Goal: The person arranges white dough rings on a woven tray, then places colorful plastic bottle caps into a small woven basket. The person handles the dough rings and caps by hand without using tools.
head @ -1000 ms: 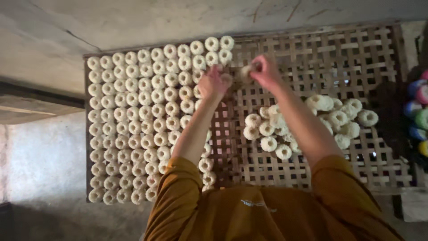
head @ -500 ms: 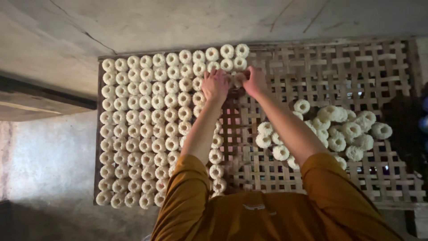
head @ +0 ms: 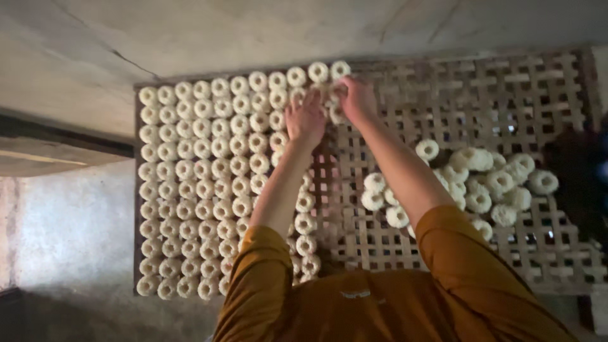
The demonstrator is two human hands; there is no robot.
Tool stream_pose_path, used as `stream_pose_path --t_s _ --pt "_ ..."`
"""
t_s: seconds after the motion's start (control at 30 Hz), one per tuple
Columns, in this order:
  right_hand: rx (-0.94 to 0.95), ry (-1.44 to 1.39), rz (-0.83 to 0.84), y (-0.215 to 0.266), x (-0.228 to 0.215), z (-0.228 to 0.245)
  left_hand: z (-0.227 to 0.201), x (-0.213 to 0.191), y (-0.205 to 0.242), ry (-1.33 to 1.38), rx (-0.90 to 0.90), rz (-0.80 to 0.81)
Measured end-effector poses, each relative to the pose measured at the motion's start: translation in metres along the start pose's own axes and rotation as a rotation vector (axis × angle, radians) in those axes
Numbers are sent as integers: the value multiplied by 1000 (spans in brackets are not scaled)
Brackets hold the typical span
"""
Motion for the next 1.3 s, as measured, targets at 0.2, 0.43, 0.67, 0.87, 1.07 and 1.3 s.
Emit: stream_pose_path --t_s 0.2,0.43,0.67,0.87,1.07,1.3 --pt "-188 -90 4 34 -45 -55 -52 25 39 118 195 -18" --pt "14 537 435 105 -124 -169 -150 85 61 316 313 333" --pt "99 302 218 151 -141 -182 -214 75 62 59 436 331" --pt "6 -158 -249 136 -173 -154 -154 26 80 834 117 112" --pt "15 -254 -26 113 -79 -102 -25 8 78 545 -131 -172" --pt "70 -76 -40 95 16 -63 0 23 71 77 -5 -362"
Point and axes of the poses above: each hand's wrist, its own y-axis away from the middle knuckle, its own x-axis out of the palm, z = x × y, the point moved 5 cm from there along -y, towards the middle knuckle, and after that the axes turned 4 degrees about x, right-handed, at the moved point
